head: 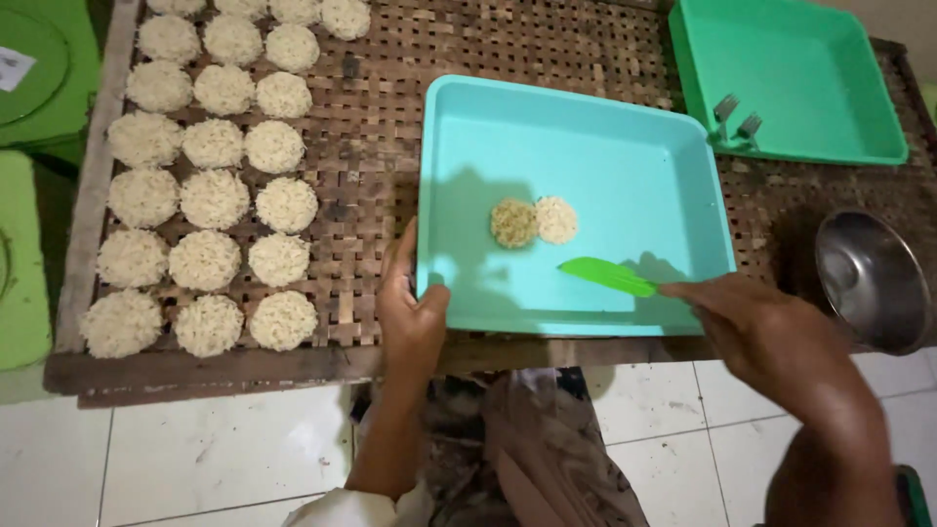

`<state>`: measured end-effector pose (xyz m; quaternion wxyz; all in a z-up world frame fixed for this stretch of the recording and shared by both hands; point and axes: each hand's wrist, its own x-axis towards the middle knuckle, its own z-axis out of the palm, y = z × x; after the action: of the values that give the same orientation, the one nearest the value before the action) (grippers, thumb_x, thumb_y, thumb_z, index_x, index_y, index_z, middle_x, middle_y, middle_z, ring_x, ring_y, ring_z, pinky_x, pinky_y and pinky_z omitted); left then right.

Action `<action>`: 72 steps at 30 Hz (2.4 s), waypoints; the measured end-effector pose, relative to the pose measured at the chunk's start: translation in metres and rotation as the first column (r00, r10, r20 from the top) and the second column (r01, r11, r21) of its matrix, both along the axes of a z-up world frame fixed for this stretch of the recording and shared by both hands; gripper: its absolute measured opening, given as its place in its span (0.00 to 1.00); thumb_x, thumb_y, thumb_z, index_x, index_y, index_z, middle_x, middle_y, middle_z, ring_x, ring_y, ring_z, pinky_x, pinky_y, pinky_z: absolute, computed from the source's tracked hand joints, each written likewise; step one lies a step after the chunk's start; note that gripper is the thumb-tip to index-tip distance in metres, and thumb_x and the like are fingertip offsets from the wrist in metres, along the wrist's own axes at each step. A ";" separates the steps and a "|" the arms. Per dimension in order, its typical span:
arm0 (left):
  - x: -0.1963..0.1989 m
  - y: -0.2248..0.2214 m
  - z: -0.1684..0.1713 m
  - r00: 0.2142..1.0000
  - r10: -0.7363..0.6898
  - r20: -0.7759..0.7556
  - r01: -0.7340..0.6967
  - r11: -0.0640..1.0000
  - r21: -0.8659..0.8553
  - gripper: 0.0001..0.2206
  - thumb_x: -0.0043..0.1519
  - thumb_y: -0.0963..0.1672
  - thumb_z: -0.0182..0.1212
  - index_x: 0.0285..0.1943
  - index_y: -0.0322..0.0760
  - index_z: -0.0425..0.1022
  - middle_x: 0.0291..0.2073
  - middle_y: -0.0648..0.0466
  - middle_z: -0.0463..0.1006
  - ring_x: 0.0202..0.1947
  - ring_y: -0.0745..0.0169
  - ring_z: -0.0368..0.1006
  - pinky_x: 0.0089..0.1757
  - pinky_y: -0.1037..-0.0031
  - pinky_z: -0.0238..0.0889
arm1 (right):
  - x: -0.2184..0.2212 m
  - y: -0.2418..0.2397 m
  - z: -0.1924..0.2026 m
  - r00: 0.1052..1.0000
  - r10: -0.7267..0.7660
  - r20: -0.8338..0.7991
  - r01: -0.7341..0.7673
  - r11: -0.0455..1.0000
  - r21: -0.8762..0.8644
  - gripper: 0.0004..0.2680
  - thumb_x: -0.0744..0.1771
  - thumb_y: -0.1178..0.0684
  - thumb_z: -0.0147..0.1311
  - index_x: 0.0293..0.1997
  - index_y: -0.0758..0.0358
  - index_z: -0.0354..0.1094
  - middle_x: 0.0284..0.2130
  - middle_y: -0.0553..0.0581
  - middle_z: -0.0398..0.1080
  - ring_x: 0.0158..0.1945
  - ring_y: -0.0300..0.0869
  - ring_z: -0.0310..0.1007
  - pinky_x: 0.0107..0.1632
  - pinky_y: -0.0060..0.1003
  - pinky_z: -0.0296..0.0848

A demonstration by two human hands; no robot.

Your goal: Transferring small noodle cakes from a drying rack to a plastic tray using a spatula.

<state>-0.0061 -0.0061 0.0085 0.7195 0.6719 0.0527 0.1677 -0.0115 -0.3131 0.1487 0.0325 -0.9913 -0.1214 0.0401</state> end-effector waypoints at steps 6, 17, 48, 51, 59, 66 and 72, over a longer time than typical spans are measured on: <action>0.000 -0.003 0.013 0.970 0.019 -0.243 -0.024 1.000 -0.020 0.38 0.48 0.30 0.46 0.75 0.32 0.56 0.61 0.41 0.70 0.26 0.62 0.68 0.21 0.82 0.60 | 0.001 0.028 -0.013 0.995 0.078 0.068 -0.076 0.996 -0.040 0.14 0.67 0.58 0.53 0.59 0.48 0.73 0.38 0.59 0.78 0.14 0.46 0.72 0.14 0.41 0.73; -0.003 -0.004 -0.009 0.999 0.026 -0.027 -0.027 0.999 -0.036 0.39 0.45 0.33 0.47 0.74 0.25 0.60 0.60 0.33 0.65 0.67 0.31 0.58 0.63 0.40 0.51 | 0.017 0.024 -0.081 0.979 0.086 0.186 -0.082 0.996 -0.029 0.16 0.67 0.54 0.50 0.61 0.39 0.72 0.40 0.52 0.73 0.31 0.59 0.79 0.34 0.52 0.80; 0.001 -0.003 -0.019 0.997 0.072 -0.038 -0.066 0.988 0.137 0.35 0.50 0.33 0.54 0.73 0.34 0.58 0.62 0.37 0.70 0.57 0.41 0.74 0.45 0.63 0.80 | 0.109 0.068 0.009 0.897 0.309 0.316 -0.136 0.873 -0.469 0.18 0.69 0.57 0.49 0.66 0.40 0.72 0.45 0.57 0.78 0.19 0.44 0.74 0.16 0.37 0.72; 0.003 -0.003 -0.021 0.997 0.081 -0.009 -0.078 0.986 0.149 0.36 0.49 0.33 0.54 0.72 0.34 0.59 0.56 0.41 0.74 0.53 0.46 0.74 0.49 0.57 0.75 | 0.146 0.085 0.005 0.949 0.267 0.167 -0.191 0.909 -0.369 0.14 0.70 0.56 0.48 0.63 0.43 0.73 0.41 0.58 0.79 0.28 0.51 0.77 0.25 0.46 0.74; 0.000 -0.002 -0.013 0.998 0.049 0.026 -0.050 0.997 0.054 0.33 0.51 0.34 0.52 0.72 0.29 0.58 0.58 0.39 0.72 0.51 0.45 0.74 0.44 0.64 0.78 | 0.156 0.107 0.047 0.968 0.241 -0.063 -0.203 0.618 -0.759 0.24 0.64 0.59 0.56 0.62 0.23 0.68 0.40 0.42 0.82 0.31 0.39 0.82 0.28 0.32 0.74; 0.000 -0.003 -0.015 0.995 0.040 -0.091 -0.029 0.993 0.117 0.35 0.52 0.34 0.54 0.74 0.37 0.56 0.62 0.41 0.70 0.55 0.45 0.73 0.46 0.61 0.78 | 0.163 0.090 0.057 0.972 0.235 0.003 -0.136 0.575 -0.807 0.23 0.63 0.56 0.55 0.60 0.20 0.69 0.36 0.43 0.83 0.31 0.41 0.84 0.29 0.36 0.76; -0.001 -0.001 0.003 0.983 0.007 -0.181 -0.011 1.000 -0.024 0.35 0.51 0.33 0.52 0.73 0.35 0.58 0.63 0.38 0.67 0.55 0.41 0.73 0.44 0.62 0.83 | 0.135 0.084 0.055 0.974 0.219 -0.063 -0.185 0.599 -0.779 0.22 0.66 0.59 0.55 0.61 0.22 0.68 0.37 0.39 0.79 0.29 0.36 0.81 0.27 0.29 0.76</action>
<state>-0.0070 -0.0074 0.0112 0.7193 0.6751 0.1228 0.1085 0.1236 -0.2287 0.2037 -0.4074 -0.8873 -0.2038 0.0727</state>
